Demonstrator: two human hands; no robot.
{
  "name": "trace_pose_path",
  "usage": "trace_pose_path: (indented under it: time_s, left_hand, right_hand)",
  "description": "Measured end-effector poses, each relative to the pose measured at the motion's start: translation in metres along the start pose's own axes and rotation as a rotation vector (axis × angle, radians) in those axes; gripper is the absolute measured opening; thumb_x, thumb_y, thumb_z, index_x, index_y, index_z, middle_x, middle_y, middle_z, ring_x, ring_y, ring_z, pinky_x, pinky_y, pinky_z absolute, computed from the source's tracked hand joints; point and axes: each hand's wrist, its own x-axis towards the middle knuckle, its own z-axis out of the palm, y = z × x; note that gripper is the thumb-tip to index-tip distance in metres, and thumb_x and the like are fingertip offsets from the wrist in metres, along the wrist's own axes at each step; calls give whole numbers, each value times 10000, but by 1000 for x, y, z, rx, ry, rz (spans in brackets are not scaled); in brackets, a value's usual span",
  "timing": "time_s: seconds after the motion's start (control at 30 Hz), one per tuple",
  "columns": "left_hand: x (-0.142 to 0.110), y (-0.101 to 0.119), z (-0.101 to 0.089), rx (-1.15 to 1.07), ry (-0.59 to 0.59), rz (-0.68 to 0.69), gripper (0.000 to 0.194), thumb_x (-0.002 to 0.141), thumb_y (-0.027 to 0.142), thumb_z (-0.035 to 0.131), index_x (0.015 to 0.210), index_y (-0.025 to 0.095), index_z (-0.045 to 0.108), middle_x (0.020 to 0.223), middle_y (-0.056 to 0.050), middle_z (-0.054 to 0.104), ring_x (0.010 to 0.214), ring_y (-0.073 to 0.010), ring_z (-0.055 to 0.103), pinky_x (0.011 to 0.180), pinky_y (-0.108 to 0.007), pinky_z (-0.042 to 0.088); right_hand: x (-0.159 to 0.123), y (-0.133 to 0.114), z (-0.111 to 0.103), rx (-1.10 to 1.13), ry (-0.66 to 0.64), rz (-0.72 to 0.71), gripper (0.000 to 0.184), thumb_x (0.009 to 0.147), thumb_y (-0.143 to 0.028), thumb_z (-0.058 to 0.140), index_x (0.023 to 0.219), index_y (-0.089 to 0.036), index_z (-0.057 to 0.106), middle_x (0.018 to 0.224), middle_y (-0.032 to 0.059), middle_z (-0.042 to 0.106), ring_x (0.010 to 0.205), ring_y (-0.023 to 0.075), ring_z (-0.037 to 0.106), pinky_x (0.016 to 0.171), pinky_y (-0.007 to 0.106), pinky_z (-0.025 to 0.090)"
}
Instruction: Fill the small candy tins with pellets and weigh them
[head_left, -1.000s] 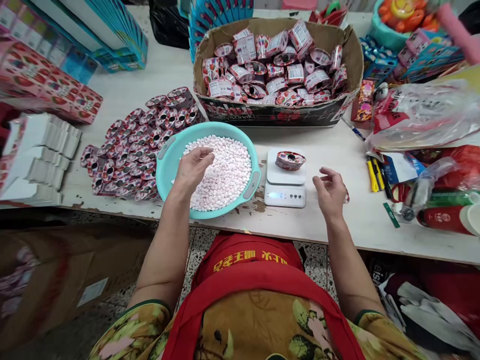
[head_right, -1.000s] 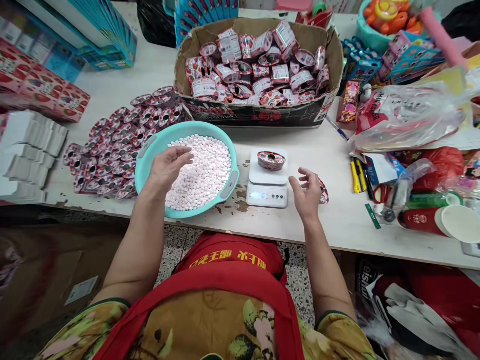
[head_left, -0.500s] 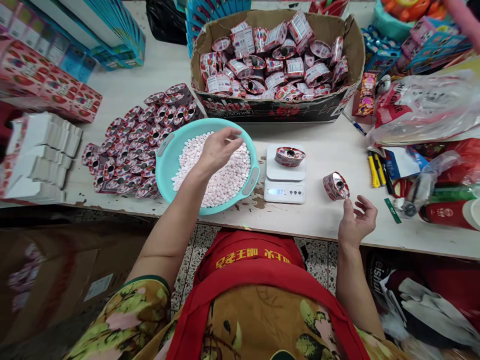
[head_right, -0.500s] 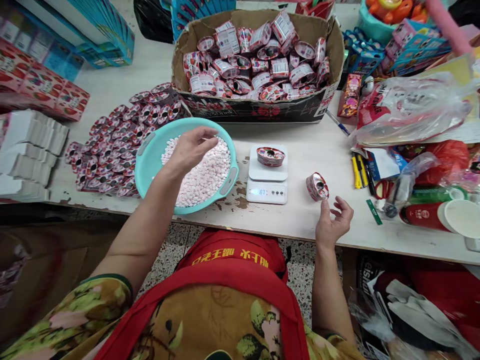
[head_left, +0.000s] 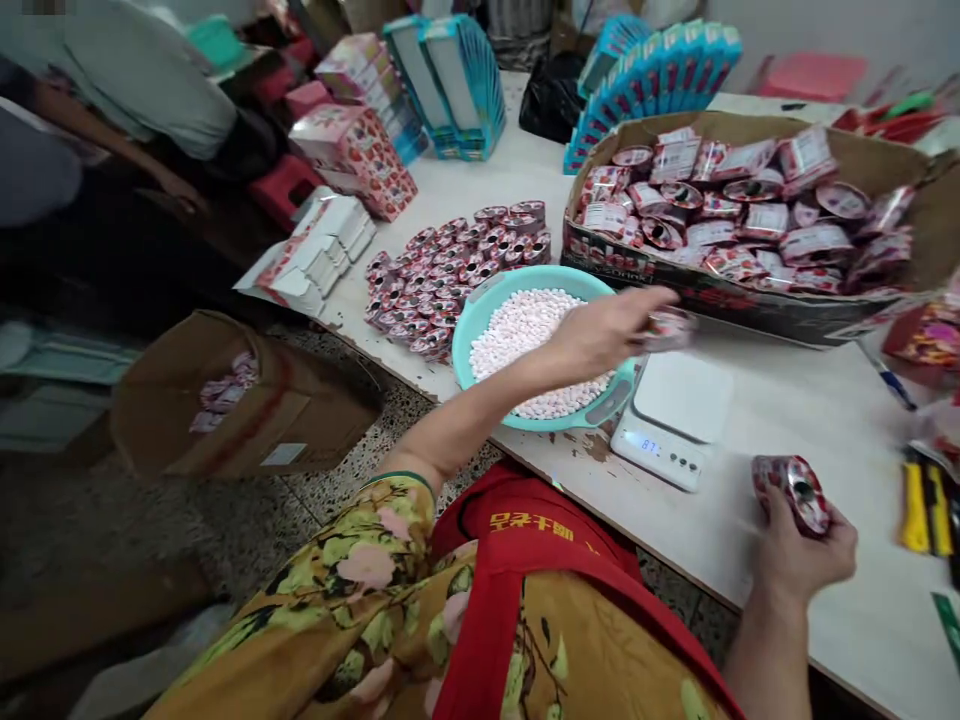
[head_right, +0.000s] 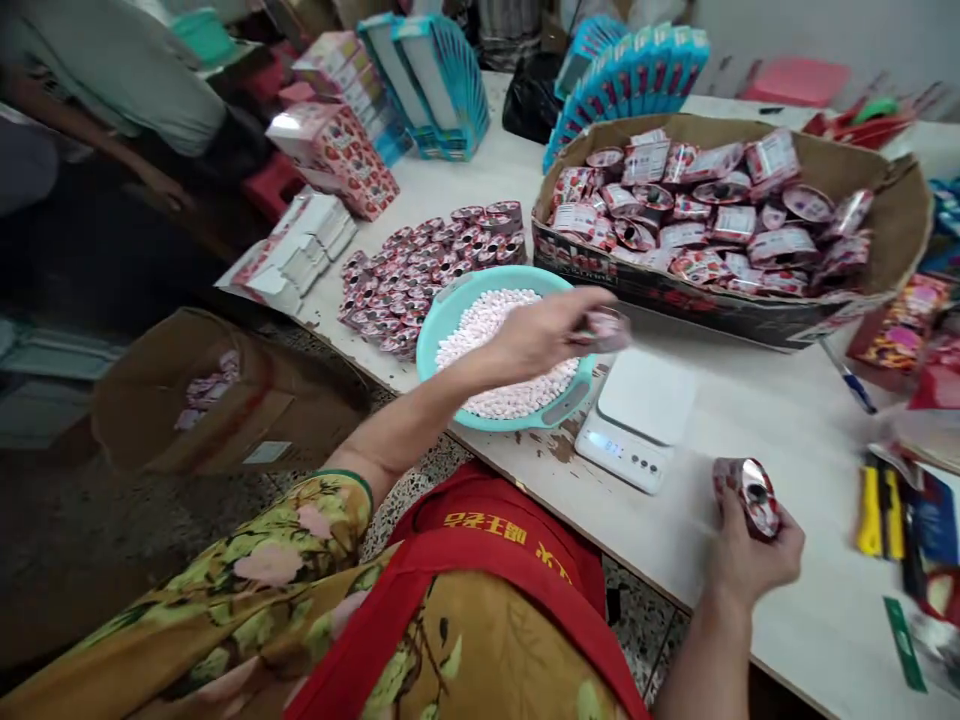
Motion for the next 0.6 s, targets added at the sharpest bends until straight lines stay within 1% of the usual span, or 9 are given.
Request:
trace_pose_path:
  time_s: [0.1,0.17,0.2,0.27,0.33,0.4,0.47,0.53,0.6]
  left_hand:
    - [-89,-39,-87,175,172,-338,454,950,481,695,1313,235,580,1192,-67,738,981,-222,716,829,-351,568]
    - [-147,-74,-115,341,201,-543,441,921,486,720,1267,238,604,1174,-83,732,1022,-264,703,842,-368,554]
    - [-170,-92,-119,405,175,-616,425,912,474,724,1248,240,614,1188,-90,722,1064,-285,691,859,-377,549]
    - [-204,-128,-106,470,65,-709,416,906,441,713,1258,241,618,1238,-109,688,1112,-318,676,878,-397,547]
    - [-220,-158,-78,483,0,-759,432,904,399,696,1293,232,615,1277,-137,642,1151,-346,659,896,-420,549]
    - [-221,-178,-46,480,59,-796,486,898,322,676,1359,195,589,1295,-176,593,1205,-367,625,954,-453,540]
    - [-217,-189,-22,472,188,-816,549,887,261,662,1414,149,555,1313,-213,544,1276,-385,570,1036,-493,505]
    - [-215,-194,-10,458,280,-810,581,884,252,659,1441,140,539,1352,-232,501,1335,-402,512,1096,-535,465]
    - [-216,-197,-10,433,309,-782,600,872,269,677,1445,162,539,1395,-226,473,1369,-414,475,1126,-566,441]
  right_hand:
    - [6,-2,0,55,-4,1,536,387,-399,897,852,-221,698,1000,122,755,1090,460,717,1048,609,545]
    - [8,-9,3,123,4,-10,562,366,-394,895,873,-221,725,996,128,768,1079,467,725,1036,620,547]
    - [8,-14,6,164,3,-21,585,353,-394,896,886,-218,734,990,127,772,1065,461,730,1032,619,548]
    - [6,-27,16,213,-40,-49,634,349,-415,902,926,-202,747,981,119,775,1032,431,740,1031,610,547]
    - [2,-42,32,200,-153,-82,676,390,-460,912,983,-179,753,975,106,773,985,380,743,1020,592,553]
    - [-3,-56,51,164,-315,-131,699,454,-509,909,1041,-167,749,971,86,771,936,321,737,991,558,569]
    - [-8,-65,70,136,-448,-193,691,515,-537,896,1079,-167,744,993,75,771,914,276,727,980,516,573]
    - [-11,-70,88,113,-519,-236,670,560,-540,886,1098,-165,744,1028,81,772,927,259,720,984,486,567]
    - [-13,-71,100,98,-568,-241,664,582,-539,879,1111,-160,742,1063,94,769,954,260,714,988,470,562]
